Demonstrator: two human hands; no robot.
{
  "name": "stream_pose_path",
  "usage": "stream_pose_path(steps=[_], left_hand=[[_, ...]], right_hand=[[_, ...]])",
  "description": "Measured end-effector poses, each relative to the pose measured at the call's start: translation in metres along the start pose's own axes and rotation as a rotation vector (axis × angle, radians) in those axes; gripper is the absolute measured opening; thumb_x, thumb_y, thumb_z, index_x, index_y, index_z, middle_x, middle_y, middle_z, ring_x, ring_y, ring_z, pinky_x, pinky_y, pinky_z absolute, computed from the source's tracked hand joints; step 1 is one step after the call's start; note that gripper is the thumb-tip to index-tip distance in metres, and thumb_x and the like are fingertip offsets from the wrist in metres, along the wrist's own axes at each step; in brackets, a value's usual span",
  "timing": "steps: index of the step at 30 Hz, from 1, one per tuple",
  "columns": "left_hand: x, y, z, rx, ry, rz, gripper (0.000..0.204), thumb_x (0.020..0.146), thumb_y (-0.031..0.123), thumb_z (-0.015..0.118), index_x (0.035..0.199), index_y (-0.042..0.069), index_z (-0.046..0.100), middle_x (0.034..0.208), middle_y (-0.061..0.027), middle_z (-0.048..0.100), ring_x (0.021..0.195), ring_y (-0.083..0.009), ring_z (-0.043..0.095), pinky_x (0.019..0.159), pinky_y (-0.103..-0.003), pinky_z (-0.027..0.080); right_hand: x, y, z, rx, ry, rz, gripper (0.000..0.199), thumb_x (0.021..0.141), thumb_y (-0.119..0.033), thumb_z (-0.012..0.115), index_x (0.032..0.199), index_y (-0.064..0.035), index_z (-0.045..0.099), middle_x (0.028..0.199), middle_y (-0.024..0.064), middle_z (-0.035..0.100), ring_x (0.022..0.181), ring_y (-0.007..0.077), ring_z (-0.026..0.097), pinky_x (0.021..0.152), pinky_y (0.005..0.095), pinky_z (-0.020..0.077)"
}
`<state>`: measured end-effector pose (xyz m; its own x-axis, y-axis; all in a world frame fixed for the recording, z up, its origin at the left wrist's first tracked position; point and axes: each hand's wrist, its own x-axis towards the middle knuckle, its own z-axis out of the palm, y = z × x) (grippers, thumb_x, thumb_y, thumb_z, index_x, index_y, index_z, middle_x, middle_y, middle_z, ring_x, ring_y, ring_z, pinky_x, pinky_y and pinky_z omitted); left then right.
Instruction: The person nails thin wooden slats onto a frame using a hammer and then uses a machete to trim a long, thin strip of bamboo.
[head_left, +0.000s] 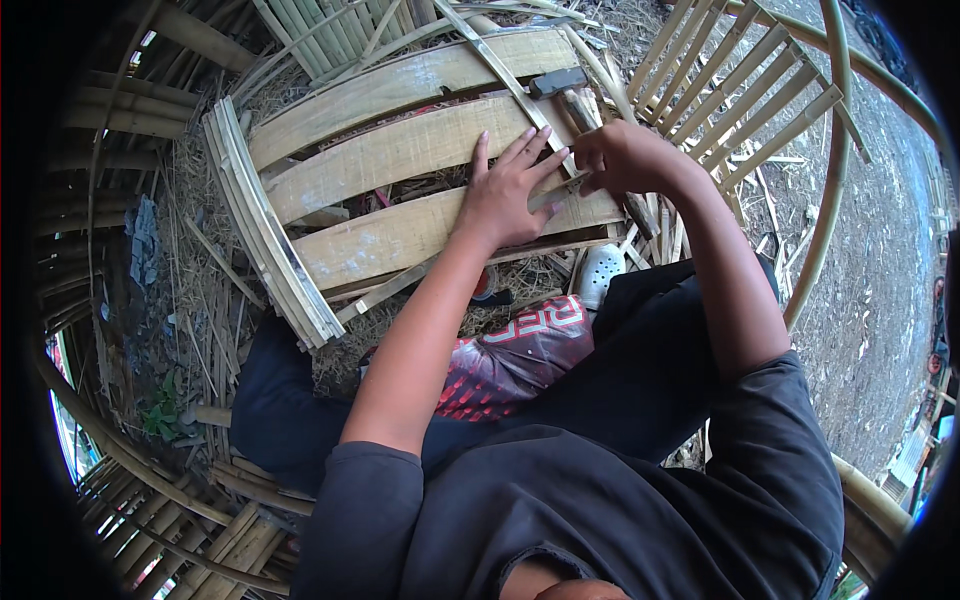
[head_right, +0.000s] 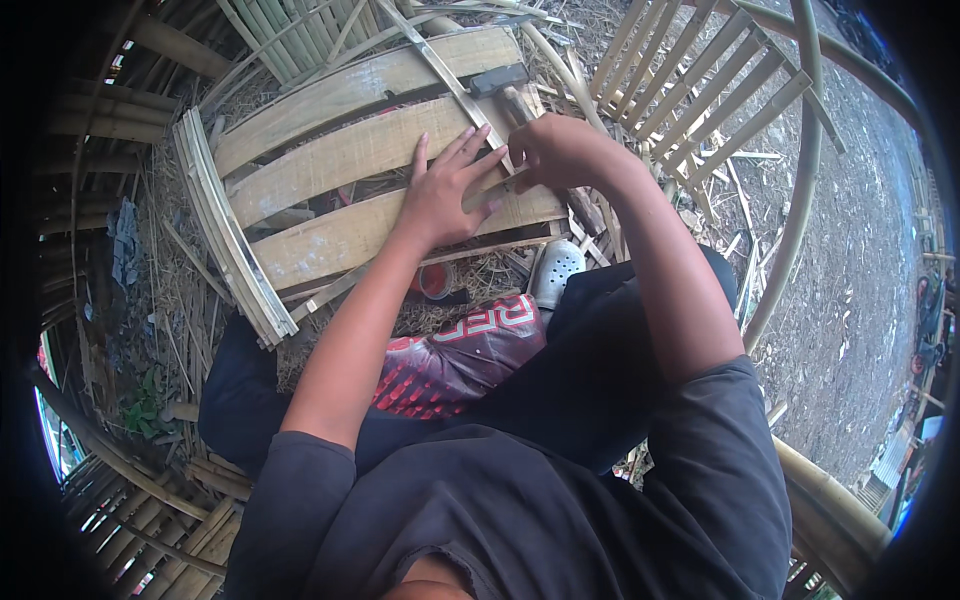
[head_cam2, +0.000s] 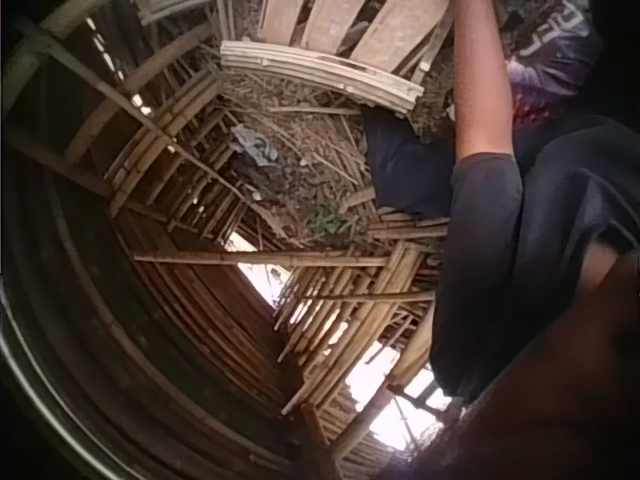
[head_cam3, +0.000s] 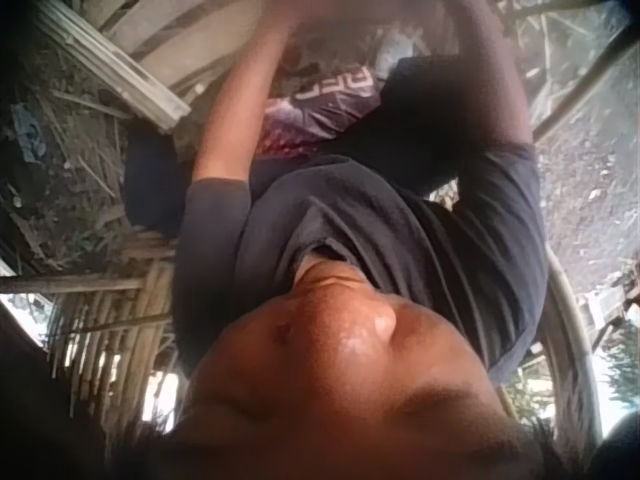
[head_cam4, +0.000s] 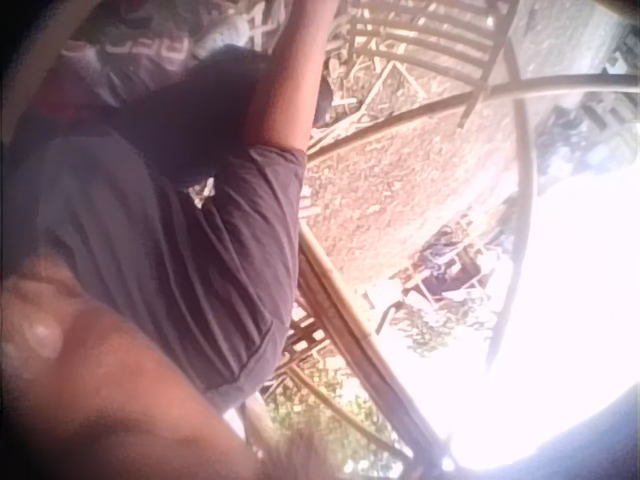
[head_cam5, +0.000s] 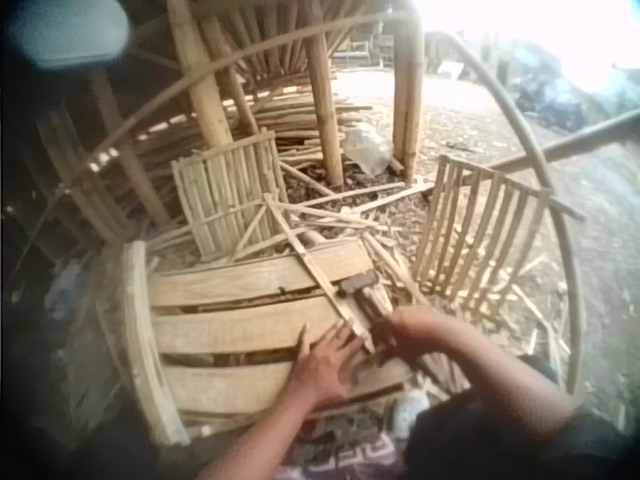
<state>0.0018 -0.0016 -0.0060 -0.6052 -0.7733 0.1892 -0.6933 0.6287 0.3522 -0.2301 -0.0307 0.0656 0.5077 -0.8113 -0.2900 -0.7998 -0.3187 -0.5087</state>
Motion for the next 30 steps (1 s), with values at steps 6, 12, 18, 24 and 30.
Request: stream_pose_path(steps=[6,12,18,24,30], left_hand=[[0.001,-0.002,0.002,0.01,-0.01,0.0,0.068,0.082,0.04,0.075,0.146,0.029,0.056,0.164,-0.0044,0.038,0.153,-0.0204,0.033,0.125,-0.065,0.008],[-0.001,-0.004,0.001,-0.007,0.012,0.002,0.065,0.082,0.04,0.074,0.144,0.027,0.058,0.163,-0.0054,0.039,0.152,-0.0204,0.034,0.125,-0.065,0.009],[0.0,0.0,0.0,-0.005,0.011,0.001,0.061,0.084,0.042,0.073,0.142,0.025,0.06,0.164,-0.0054,0.038,0.152,-0.0203,0.034,0.124,-0.066,0.009],[0.0,0.0,-0.003,0.008,-0.034,0.002,0.062,0.085,0.043,0.074,0.142,0.025,0.06,0.165,-0.0047,0.036,0.153,-0.022,0.031,0.123,-0.067,0.006],[-0.001,-0.007,0.0,-0.095,0.013,0.02,0.07,0.077,0.043,0.082,0.141,0.025,0.062,0.164,-0.0065,0.038,0.152,-0.0237,0.034,0.124,-0.065,0.006]], right_hand=[[0.006,-0.001,0.022,-0.139,0.002,-0.113,0.034,0.073,-0.023,0.088,0.098,-0.0068,0.069,0.084,0.0111,0.072,0.084,0.0342,0.071,0.071,0.0456,0.0533],[0.009,0.008,0.033,-0.144,0.147,-0.259,0.03,0.074,-0.02,0.085,0.092,-0.0062,0.066,0.082,0.012,0.07,0.08,0.0359,0.07,0.07,0.0461,0.053],[0.007,0.013,0.038,-0.103,0.248,-0.292,0.028,0.073,-0.025,0.085,0.09,-0.0085,0.069,0.082,0.0099,0.072,0.078,0.0335,0.071,0.069,0.045,0.0535],[0.005,0.008,0.042,-0.116,0.268,-0.261,0.025,0.074,-0.02,0.084,0.09,-0.0081,0.069,0.085,0.0097,0.073,0.078,0.0346,0.071,0.069,0.046,0.0538],[0.007,0.009,0.017,-0.1,0.174,-0.227,0.026,0.073,-0.017,0.083,0.093,-0.0067,0.07,0.083,0.0128,0.072,0.078,0.0346,0.07,0.068,0.0455,0.0532]])
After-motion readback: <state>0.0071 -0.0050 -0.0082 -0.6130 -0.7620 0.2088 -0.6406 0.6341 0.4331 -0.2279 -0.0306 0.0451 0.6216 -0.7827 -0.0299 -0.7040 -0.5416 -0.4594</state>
